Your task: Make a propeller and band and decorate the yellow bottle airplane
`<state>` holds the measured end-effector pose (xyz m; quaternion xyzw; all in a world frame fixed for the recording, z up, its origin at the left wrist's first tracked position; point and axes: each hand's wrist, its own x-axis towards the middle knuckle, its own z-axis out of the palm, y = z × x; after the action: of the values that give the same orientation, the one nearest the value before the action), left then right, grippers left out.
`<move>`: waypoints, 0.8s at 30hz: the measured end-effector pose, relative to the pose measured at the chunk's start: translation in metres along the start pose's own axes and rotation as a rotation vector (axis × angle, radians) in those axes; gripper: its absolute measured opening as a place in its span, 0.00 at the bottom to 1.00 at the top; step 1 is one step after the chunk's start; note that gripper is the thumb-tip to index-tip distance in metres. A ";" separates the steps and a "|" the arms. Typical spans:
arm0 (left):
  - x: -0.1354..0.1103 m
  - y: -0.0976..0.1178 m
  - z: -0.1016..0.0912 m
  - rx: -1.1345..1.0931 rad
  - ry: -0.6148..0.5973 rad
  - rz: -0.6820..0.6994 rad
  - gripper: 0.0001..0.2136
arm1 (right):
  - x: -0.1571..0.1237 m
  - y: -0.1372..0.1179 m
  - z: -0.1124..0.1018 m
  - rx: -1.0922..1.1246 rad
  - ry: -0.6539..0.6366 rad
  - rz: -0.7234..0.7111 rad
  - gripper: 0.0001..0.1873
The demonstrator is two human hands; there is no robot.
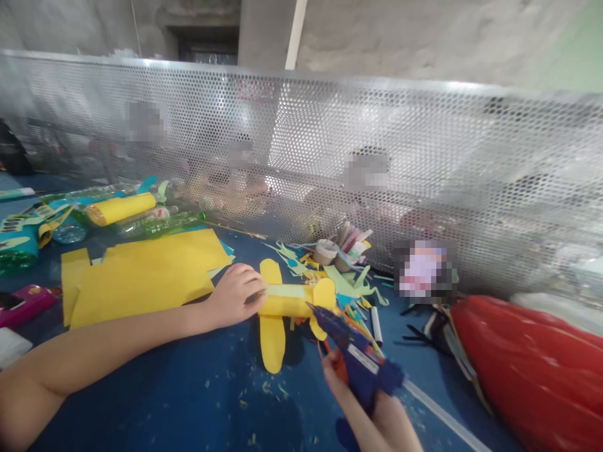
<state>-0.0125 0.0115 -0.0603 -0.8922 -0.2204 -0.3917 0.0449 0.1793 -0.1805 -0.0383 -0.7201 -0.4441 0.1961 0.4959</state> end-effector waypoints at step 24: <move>0.003 -0.009 0.007 -0.079 0.094 -0.049 0.07 | 0.004 -0.021 0.049 0.150 -0.168 -0.034 0.22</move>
<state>-0.0099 0.0224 -0.0639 -0.8682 -0.2240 -0.4426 0.0103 0.1370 -0.1483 -0.0404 -0.6544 -0.4801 0.2800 0.5127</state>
